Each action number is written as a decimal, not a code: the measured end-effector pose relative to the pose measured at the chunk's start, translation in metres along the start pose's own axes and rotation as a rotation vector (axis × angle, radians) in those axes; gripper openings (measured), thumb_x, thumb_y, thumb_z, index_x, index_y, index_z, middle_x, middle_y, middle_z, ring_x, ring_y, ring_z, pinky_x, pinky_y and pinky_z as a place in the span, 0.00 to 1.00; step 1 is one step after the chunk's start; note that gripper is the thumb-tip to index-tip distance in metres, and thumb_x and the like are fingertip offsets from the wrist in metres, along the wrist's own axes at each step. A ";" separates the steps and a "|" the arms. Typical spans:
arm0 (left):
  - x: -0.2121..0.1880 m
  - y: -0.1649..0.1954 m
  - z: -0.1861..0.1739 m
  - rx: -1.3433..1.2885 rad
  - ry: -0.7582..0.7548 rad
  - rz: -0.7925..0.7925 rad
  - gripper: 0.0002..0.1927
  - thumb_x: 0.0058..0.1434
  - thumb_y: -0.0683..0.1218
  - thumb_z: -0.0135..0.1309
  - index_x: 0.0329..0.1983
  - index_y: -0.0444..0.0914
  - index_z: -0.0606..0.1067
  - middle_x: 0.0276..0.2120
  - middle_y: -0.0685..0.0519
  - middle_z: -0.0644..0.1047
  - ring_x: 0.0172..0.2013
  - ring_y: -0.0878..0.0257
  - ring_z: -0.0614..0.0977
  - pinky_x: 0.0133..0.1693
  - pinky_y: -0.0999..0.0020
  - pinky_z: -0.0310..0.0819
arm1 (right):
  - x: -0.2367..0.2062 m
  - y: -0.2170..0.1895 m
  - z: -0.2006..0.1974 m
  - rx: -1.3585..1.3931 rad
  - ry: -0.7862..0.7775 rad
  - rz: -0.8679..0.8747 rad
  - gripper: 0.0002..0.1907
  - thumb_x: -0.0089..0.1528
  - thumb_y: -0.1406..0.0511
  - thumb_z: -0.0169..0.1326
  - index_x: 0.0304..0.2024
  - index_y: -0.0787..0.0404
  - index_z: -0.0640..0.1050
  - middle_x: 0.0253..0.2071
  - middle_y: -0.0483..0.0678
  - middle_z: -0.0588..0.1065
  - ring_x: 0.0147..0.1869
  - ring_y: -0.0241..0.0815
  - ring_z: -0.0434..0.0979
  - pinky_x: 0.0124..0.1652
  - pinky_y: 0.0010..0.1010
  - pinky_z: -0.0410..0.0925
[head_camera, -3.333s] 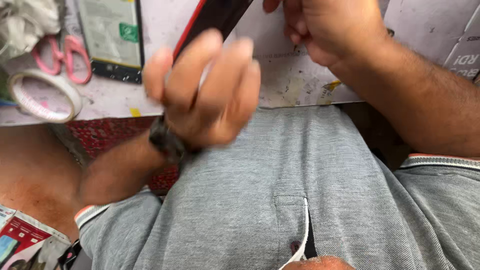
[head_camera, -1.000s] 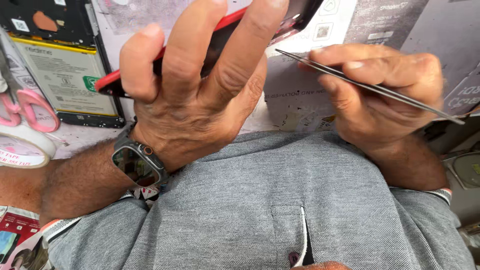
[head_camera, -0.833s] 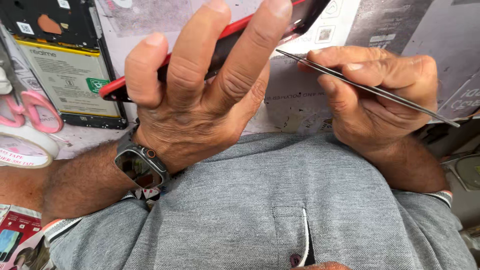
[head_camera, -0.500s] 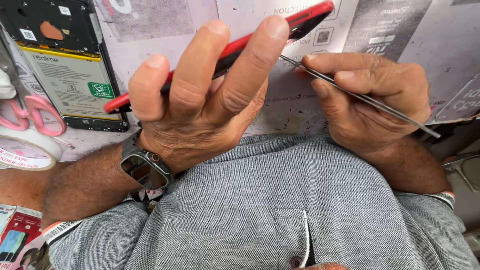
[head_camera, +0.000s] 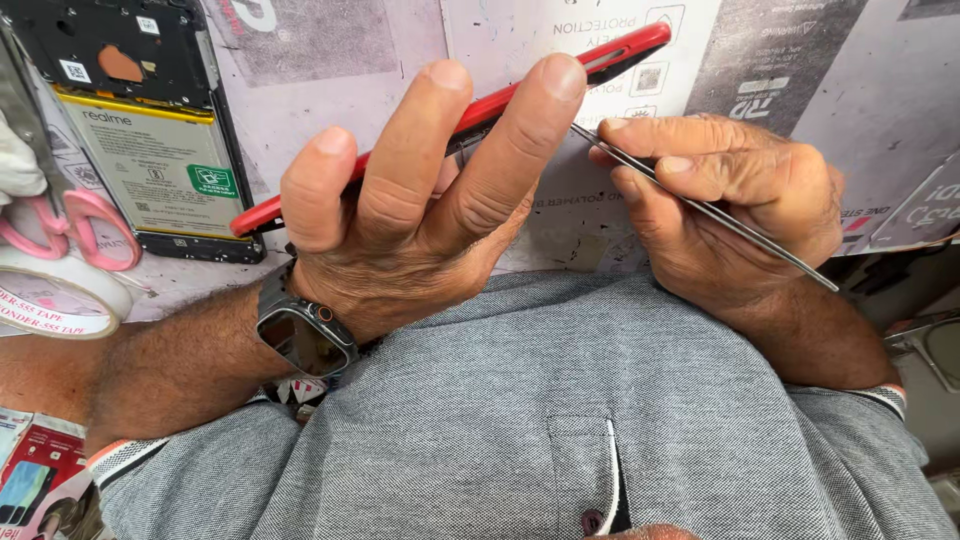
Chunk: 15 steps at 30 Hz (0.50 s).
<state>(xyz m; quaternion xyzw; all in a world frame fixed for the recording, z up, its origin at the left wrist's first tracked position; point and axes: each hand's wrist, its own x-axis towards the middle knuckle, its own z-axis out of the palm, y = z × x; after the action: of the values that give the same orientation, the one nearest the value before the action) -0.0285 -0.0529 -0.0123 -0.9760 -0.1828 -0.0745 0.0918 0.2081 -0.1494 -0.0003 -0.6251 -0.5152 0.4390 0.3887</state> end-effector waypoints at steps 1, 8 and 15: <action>0.000 0.000 0.000 -0.001 0.003 0.000 0.18 0.68 0.42 0.46 0.59 0.37 0.77 0.72 0.59 0.60 0.69 0.57 0.65 0.71 0.47 0.42 | 0.000 -0.001 -0.001 -0.035 -0.012 0.023 0.12 0.64 0.80 0.60 0.44 0.66 0.72 0.50 0.61 0.78 0.52 0.47 0.82 0.49 0.31 0.79; -0.001 0.000 0.000 0.003 0.006 0.004 0.18 0.68 0.42 0.45 0.58 0.38 0.77 0.72 0.59 0.61 0.68 0.56 0.65 0.71 0.46 0.42 | 0.000 0.000 0.001 -0.031 0.025 -0.049 0.14 0.62 0.80 0.61 0.45 0.67 0.71 0.47 0.61 0.77 0.50 0.49 0.83 0.47 0.32 0.79; -0.002 0.002 0.005 0.011 0.025 0.000 0.17 0.68 0.42 0.45 0.57 0.39 0.77 0.72 0.60 0.61 0.68 0.57 0.64 0.71 0.47 0.40 | 0.002 0.005 0.003 -0.020 0.054 -0.124 0.15 0.61 0.81 0.62 0.44 0.69 0.70 0.46 0.62 0.77 0.49 0.50 0.83 0.45 0.35 0.80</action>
<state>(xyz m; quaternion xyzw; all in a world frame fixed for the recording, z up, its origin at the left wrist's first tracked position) -0.0285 -0.0545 -0.0174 -0.9745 -0.1822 -0.0855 0.0996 0.2073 -0.1478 -0.0063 -0.6075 -0.5464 0.3919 0.4229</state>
